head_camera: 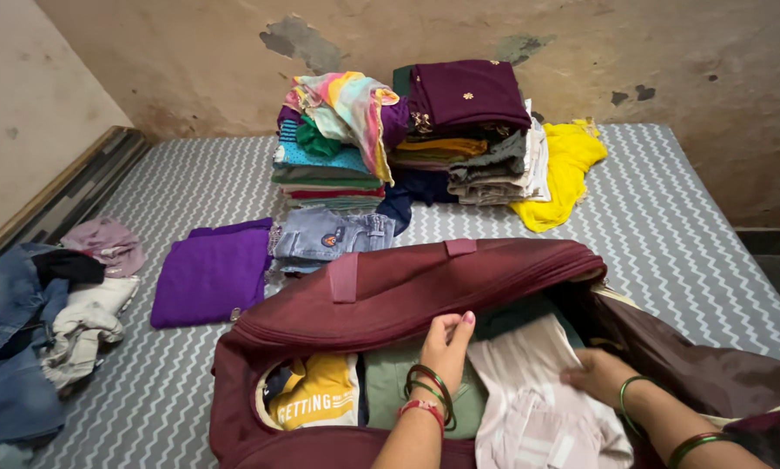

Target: The person places several items of folded clothing, including jeans, t-shirts, and a purple garment, into a maroon bag on a bed and zips the bag shut.

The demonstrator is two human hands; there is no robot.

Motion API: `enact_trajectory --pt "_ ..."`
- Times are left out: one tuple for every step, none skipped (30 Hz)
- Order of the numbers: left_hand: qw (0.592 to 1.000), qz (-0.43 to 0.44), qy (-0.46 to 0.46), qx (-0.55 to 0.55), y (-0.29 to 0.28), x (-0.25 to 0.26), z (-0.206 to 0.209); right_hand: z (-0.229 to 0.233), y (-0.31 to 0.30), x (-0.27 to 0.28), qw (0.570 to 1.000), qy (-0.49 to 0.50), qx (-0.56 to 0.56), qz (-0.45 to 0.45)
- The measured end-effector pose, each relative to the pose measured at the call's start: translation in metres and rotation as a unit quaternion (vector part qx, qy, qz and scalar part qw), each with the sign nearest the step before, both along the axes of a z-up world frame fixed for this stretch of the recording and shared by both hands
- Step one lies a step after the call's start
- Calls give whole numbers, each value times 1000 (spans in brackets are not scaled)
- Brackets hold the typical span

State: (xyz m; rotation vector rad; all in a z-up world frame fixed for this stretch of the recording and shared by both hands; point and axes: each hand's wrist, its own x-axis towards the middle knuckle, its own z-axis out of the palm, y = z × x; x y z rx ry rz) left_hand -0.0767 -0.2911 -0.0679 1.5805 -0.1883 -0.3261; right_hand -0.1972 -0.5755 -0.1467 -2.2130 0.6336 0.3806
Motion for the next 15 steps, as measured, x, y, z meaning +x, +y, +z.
enact_trajectory --pt "1000 -11 -1 -3 2 -2 1 8 2 6 999 -44 -2 -11" --pt "1000 -21 -2 -5 4 -4 2 17 4 14 997 -59 -30 -36" --pt "1000 -29 1 10 6 -5 3 26 6 22 994 -74 -58 -60" --pt "999 -36 4 26 7 -7 5 34 7 30 989 -89 -86 -84" --pt "998 -44 7 41 9 -8 8 40 5 39 985 -117 -94 -89" --pt "997 -51 8 59 10 -8 11 44 2 46 980 -144 -102 -95" --pt "995 -59 10 76 12 -7 14 44 0 51 974 -171 -110 -100" --pt "993 -66 12 93 13 -7 16 41 -4 54 979 -161 -80 -100" --pt "992 -69 11 101 13 -6 18 38 -9 57 982 -150 -49 -100" --pt "992 -72 9 108 13 -6 19 35 -15 57 985 -140 -18 -100" --pt "990 -76 8 116 13 -5 18 31 -19 54 989 -83 3 -119" --pt "990 -74 8 118 13 -5 17 29 -21 52 990 -25 23 -138" --pt "990 -73 10 119 13 -7 14 26 -21 49 986 33 43 -158" --pt "990 -72 11 120 13 -8 11 24 -20 45 979 54 84 -180" --pt "989 -69 17 133 12 -9 8 21 -20 40 969 75 123 -202"
